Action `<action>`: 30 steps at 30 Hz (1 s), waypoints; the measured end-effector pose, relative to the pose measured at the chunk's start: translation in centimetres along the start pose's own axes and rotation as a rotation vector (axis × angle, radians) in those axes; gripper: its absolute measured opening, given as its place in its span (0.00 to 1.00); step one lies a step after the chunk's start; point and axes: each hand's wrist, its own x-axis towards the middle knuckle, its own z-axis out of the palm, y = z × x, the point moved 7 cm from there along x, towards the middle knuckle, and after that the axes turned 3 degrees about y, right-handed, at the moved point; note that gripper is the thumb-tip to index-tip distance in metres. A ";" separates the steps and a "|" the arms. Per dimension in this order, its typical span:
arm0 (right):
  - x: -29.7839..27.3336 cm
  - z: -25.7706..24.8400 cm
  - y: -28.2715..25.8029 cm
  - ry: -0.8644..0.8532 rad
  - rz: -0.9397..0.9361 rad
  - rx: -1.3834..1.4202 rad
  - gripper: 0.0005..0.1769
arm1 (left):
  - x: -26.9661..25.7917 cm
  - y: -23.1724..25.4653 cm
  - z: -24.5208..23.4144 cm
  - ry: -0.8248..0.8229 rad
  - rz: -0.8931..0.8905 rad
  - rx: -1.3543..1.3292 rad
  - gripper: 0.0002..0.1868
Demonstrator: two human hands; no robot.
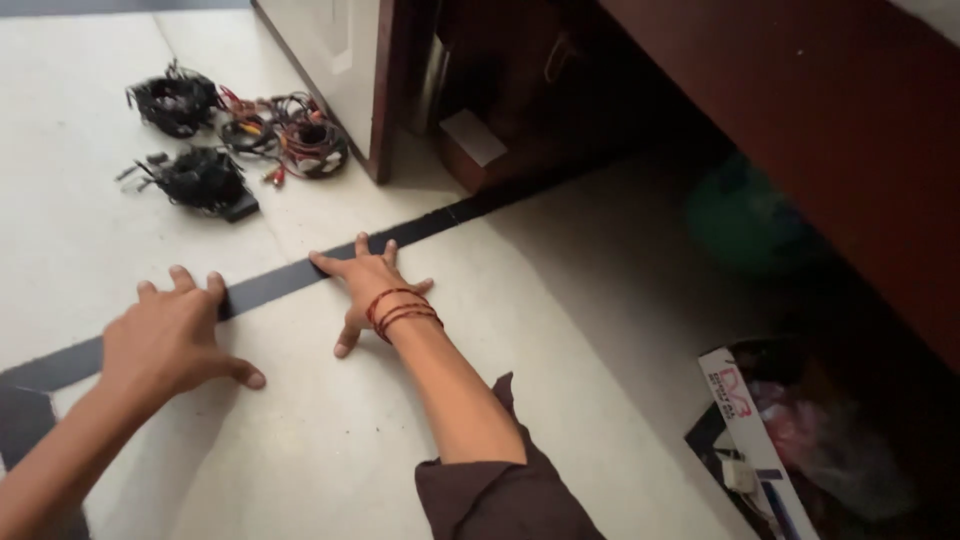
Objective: The person untangles a black cable, wraps it around a small black rectangular object, and places it with other cables. They then retrieve a cardboard box from under a bed and place the wrapped cable inside.
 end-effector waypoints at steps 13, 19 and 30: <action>-18.4 -6.4 21.6 0.970 -0.180 0.385 0.30 | 1.0 11.1 1.5 0.693 0.506 -0.869 0.26; -39.4 -1.8 41.2 1.318 0.681 0.097 0.27 | -1.5 41.1 2.5 0.261 0.619 -1.455 0.26; -46.0 8.6 53.1 1.087 0.880 0.634 0.47 | -13.5 62.7 7.1 -0.190 0.890 -0.593 0.46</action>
